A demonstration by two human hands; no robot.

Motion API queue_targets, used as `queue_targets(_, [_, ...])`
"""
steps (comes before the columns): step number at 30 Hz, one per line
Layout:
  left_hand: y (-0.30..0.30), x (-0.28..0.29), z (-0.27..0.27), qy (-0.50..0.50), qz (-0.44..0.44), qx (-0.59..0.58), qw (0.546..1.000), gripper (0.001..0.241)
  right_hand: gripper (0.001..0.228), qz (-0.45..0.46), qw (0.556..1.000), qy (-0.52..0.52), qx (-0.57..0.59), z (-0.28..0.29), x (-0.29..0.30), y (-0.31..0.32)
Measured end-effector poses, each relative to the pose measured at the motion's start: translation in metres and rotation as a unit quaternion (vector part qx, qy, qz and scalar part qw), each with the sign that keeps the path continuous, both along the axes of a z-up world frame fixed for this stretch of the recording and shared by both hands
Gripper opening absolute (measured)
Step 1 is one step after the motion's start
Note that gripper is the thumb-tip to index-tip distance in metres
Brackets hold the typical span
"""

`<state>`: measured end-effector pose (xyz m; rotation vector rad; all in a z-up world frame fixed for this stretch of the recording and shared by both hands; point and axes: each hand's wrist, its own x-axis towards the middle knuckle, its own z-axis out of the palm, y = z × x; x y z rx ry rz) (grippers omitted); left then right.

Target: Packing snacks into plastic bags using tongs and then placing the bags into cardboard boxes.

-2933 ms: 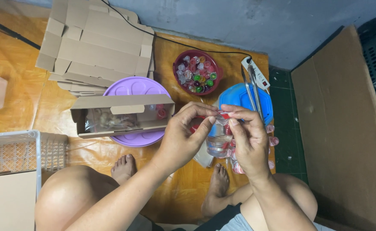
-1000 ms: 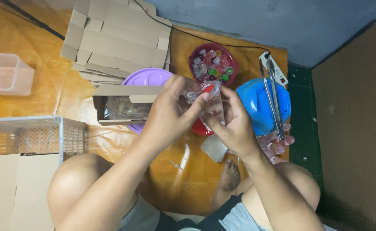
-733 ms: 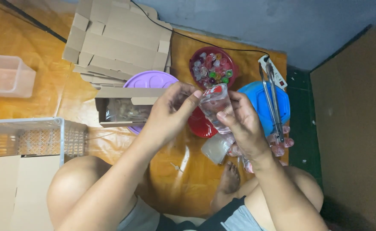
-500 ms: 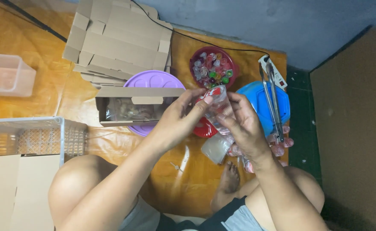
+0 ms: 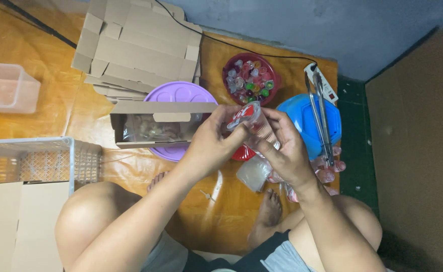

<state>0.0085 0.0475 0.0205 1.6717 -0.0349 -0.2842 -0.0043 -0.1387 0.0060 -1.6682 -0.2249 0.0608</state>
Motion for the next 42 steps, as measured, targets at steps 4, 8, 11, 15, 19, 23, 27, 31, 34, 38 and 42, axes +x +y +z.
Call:
queue_targets(4, [-0.001,-0.001,0.001,0.001,0.005,-0.015,1.0,0.062,0.067,0.003,1.0,-0.004,-0.001,0.001,0.0,-0.001])
queue_targets(8, [0.0,0.001,-0.003,-0.003,0.005,-0.017,1.0,0.062,0.068,0.012,1.0,-0.02,-0.021,0.002,0.0,-0.001])
queue_targets(11, [0.004,0.005,-0.007,0.0,0.005,-0.019,1.0,0.062,0.075,0.014,0.998,-0.03,-0.058,0.004,-0.001,0.002])
queue_targets(15, [0.015,0.01,0.003,-0.015,-0.027,0.021,0.999,0.06,0.074,-0.002,0.994,-0.02,-0.104,0.003,0.002,0.005])
queue_targets(19, [0.044,0.009,0.039,-0.039,-0.035,0.113,0.992,0.076,0.071,0.014,0.994,0.008,-0.112,0.004,0.001,0.007])
queue_targets(23, [0.08,0.017,0.042,-0.14,0.035,0.234,0.961,0.056,0.066,0.076,0.967,0.022,-0.24,-0.017,-0.001,0.004])
queue_targets(27, [0.103,0.024,0.04,-0.187,0.074,0.294,0.934,0.051,0.071,0.086,0.931,-0.02,-0.354,-0.04,0.001,0.022])
queue_targets(31, [0.11,0.024,0.04,-0.175,0.068,0.31,0.932,0.054,0.069,0.067,0.91,-0.09,-0.4,-0.07,0.012,0.038])
queue_targets(34, [0.114,0.028,0.032,-0.149,0.061,0.325,0.932,0.053,0.071,0.045,0.906,-0.132,-0.399,-0.09,0.019,0.047])
queue_targets(38, [0.121,0.043,0.003,-0.107,-0.025,0.444,0.889,0.048,0.073,0.032,0.925,-0.123,-0.359,-0.112,0.023,0.05])
queue_targets(42, [0.122,0.058,-0.042,-0.078,-0.12,0.577,0.804,0.068,0.074,0.03,0.925,-0.051,-0.376,-0.116,0.023,0.052])
